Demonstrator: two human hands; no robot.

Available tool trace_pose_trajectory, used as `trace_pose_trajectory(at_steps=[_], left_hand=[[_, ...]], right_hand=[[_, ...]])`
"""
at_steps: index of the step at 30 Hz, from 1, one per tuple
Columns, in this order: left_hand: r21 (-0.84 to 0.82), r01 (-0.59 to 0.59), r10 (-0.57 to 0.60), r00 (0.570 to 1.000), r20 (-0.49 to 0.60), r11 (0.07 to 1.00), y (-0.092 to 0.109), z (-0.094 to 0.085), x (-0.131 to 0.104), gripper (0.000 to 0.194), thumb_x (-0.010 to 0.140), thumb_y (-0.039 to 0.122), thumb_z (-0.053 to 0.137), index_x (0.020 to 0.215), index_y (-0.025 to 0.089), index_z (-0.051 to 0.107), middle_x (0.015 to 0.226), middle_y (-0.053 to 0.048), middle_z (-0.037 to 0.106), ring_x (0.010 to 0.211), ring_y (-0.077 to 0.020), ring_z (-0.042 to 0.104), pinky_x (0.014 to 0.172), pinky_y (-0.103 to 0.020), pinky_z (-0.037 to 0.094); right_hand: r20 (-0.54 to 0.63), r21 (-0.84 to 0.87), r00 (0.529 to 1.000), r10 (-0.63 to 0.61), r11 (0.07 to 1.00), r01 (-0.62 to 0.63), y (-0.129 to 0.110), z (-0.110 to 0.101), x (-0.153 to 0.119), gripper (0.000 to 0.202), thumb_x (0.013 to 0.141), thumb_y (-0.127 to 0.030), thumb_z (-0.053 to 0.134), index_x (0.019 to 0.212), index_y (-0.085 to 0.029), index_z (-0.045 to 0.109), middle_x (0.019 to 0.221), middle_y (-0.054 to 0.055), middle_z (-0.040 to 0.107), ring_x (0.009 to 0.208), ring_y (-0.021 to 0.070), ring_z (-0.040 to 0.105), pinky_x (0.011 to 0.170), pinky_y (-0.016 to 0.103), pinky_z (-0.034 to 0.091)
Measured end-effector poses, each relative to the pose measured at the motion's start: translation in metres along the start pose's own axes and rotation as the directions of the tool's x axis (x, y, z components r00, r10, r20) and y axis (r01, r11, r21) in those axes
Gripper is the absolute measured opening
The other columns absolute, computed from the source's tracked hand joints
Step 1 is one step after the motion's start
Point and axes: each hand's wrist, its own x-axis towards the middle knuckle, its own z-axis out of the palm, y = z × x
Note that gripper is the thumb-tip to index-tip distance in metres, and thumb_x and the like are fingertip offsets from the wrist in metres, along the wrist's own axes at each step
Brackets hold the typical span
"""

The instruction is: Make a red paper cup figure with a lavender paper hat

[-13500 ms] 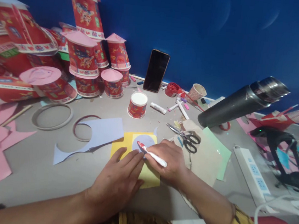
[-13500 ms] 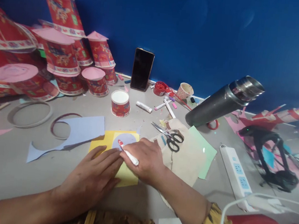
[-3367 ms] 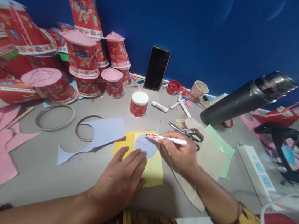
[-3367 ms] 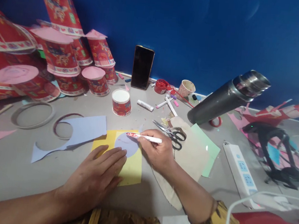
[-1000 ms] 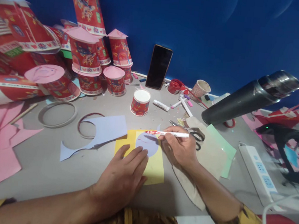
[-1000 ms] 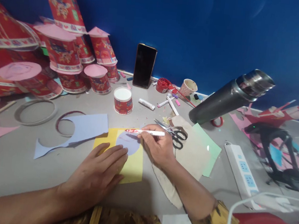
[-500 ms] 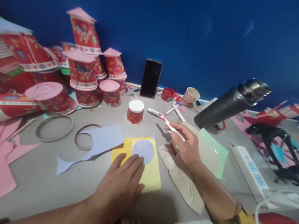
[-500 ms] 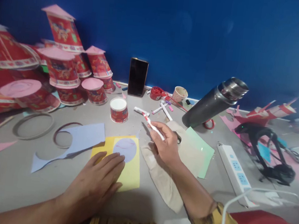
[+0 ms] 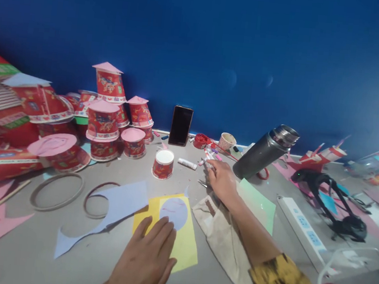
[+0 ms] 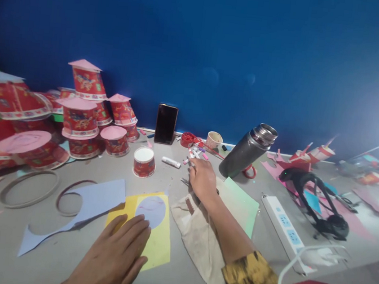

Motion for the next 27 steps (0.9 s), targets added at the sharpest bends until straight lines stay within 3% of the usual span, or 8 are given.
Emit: trace_pose_trajectory(at_steps=[6,10,15,21,25,27], left_hand=[[-0.001,0.006,-0.006,1.000,-0.002,1.000,0.000,0.002,0.000,0.033,0.093,0.043,0.066,0.115,0.019,0.073,0.115,-0.006,0.078,0.117,-0.0267,0.064,0.109,-0.045,0.029],[-0.028,0.014,-0.013,1.000,0.011,1.000,0.001,0.001,0.000,0.032,0.093,0.041,0.066,0.113,0.018,0.074,0.117,-0.007,0.078,0.116,-0.0277,0.065,0.108,-0.046,0.031],[-0.052,0.046,-0.045,0.999,0.028,0.998,0.003,-0.003,0.002,0.029,0.096,0.039,0.063,0.113,0.018,0.074,0.116,-0.007,0.079,0.115,-0.0269,0.066,0.109,-0.045,0.031],[-0.048,0.010,-0.012,0.999,-0.051,0.999,-0.001,0.006,-0.002,0.030,0.099,0.041,0.058,0.113,0.019,0.074,0.115,-0.006,0.080,0.114,-0.0258,0.067,0.109,-0.045,0.031],[-0.078,0.014,-0.022,0.994,-0.106,0.997,-0.006,0.019,-0.008,0.033,0.102,0.043,0.051,0.113,0.022,0.073,0.115,-0.006,0.080,0.115,-0.0253,0.067,0.112,-0.046,0.030],[-0.075,0.012,-0.017,0.998,-0.067,0.997,-0.009,0.022,-0.011,0.030,0.100,0.043,0.054,0.114,0.024,0.073,0.117,-0.005,0.079,0.117,-0.0252,0.066,0.112,-0.045,0.031]], right_hand=[[-0.022,-0.087,0.996,0.089,0.992,-0.091,0.016,0.005,0.008,0.039,0.094,-0.015,0.053,0.131,-0.018,0.065,0.109,0.011,0.076,0.101,0.0278,0.067,0.089,0.036,0.050],[0.025,-0.141,0.993,0.113,0.984,-0.109,0.015,0.007,0.012,0.027,0.094,-0.015,0.055,0.117,-0.018,0.071,0.102,0.012,0.075,0.101,0.0287,0.065,0.086,0.035,0.047],[0.052,-0.159,0.992,0.118,0.981,-0.109,0.012,0.012,0.010,0.023,0.092,-0.019,0.061,0.111,-0.020,0.072,0.109,0.015,0.074,0.113,0.0321,0.060,0.086,0.036,0.046],[-0.067,-0.105,0.983,0.170,0.979,-0.176,0.018,0.004,0.006,0.022,0.094,-0.026,0.058,0.109,-0.022,0.074,0.118,0.010,0.075,0.114,0.0289,0.061,0.089,0.035,0.047],[-0.165,-0.043,0.938,0.306,0.948,-0.317,0.037,-0.010,0.004,0.023,0.094,-0.031,0.056,0.100,-0.024,0.077,0.102,0.006,0.078,0.098,0.0255,0.068,0.084,0.033,0.048],[-0.194,-0.011,0.904,0.381,0.921,-0.390,0.048,-0.016,0.005,0.024,0.093,-0.034,0.056,0.097,-0.024,0.077,0.093,0.005,0.079,0.087,0.0252,0.070,0.076,0.033,0.048]])
